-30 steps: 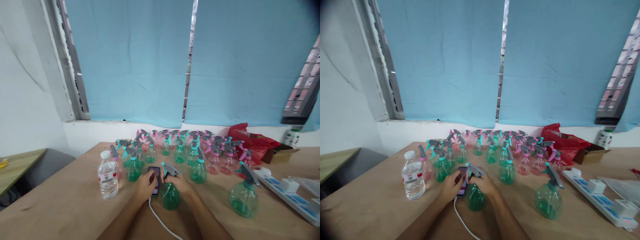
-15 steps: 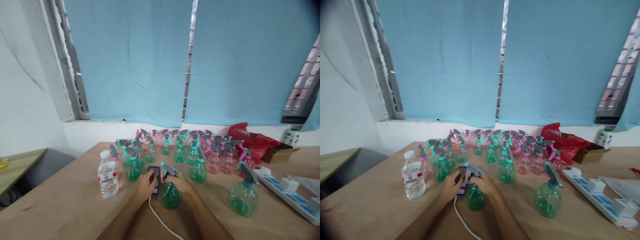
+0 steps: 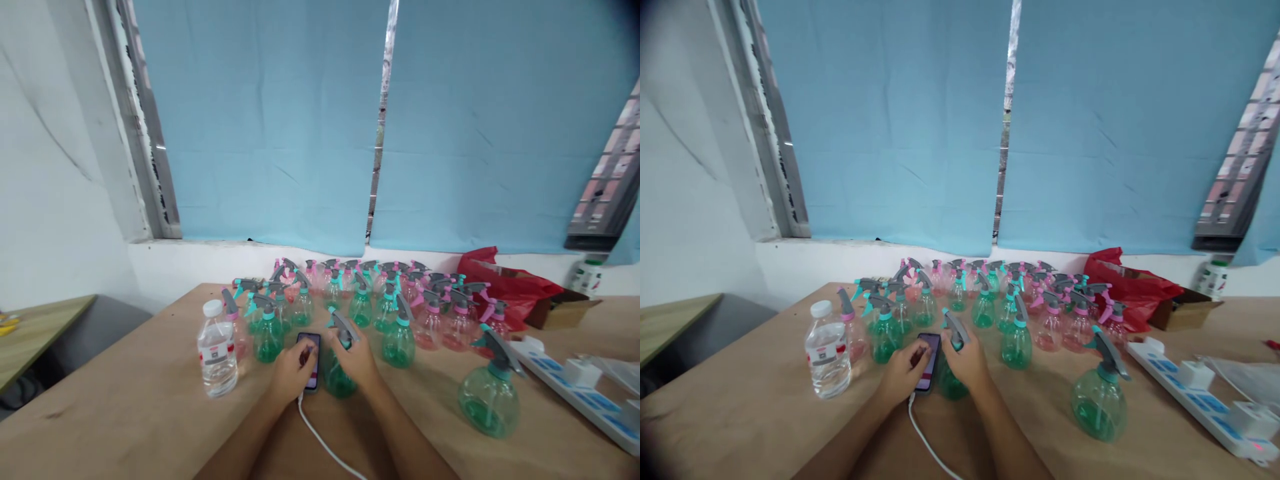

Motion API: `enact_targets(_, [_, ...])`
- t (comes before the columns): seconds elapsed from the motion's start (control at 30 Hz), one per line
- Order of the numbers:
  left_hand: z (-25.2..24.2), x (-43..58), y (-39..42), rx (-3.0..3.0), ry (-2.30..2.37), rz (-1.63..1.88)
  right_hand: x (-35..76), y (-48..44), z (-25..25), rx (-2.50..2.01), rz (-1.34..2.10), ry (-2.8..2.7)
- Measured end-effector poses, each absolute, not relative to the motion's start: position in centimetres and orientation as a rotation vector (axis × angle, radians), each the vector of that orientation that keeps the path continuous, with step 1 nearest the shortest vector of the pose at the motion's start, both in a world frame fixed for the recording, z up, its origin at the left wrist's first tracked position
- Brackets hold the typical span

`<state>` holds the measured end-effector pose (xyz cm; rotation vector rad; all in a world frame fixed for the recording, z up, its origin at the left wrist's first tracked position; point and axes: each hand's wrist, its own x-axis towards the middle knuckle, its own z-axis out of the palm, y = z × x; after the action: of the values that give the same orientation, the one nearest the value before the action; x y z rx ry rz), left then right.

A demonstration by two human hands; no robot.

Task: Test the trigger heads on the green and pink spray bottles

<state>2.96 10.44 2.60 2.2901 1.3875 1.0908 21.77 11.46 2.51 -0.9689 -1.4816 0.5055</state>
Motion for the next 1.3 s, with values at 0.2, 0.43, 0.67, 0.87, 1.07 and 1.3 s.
enact_targets(0.2, [2.5, 3.0, 10.5, 2.291, 1.397, 1.095, 21.9, 12.5, 1.2, -1.096, 0.077, -1.431])
enact_targets(0.43, [2.6, 3.0, 10.4, 2.307, 1.400, 1.107, 21.9, 15.1, -2.1, -1.298, -0.051, -1.431])
enact_targets(0.67, [2.8, 3.0, 10.1, 2.308, 1.382, 1.110, 21.7, 16.2, -3.4, -1.561, -0.167, -1.327])
enact_targets(0.87, [3.1, 3.1, 9.9, 2.306, 1.422, 1.077, 21.6, 17.3, -3.5, -1.524, -0.122, -1.327])
enact_targets(1.07, [2.9, 3.0, 10.1, 2.308, 1.433, 1.077, 21.3, 18.8, -3.2, -1.581, -0.023, -1.391])
enact_targets(1.3, [3.1, 3.0, 9.7, 2.311, 1.421, 1.050, 19.9, 20.0, -3.1, -1.655, -0.022, -1.326])
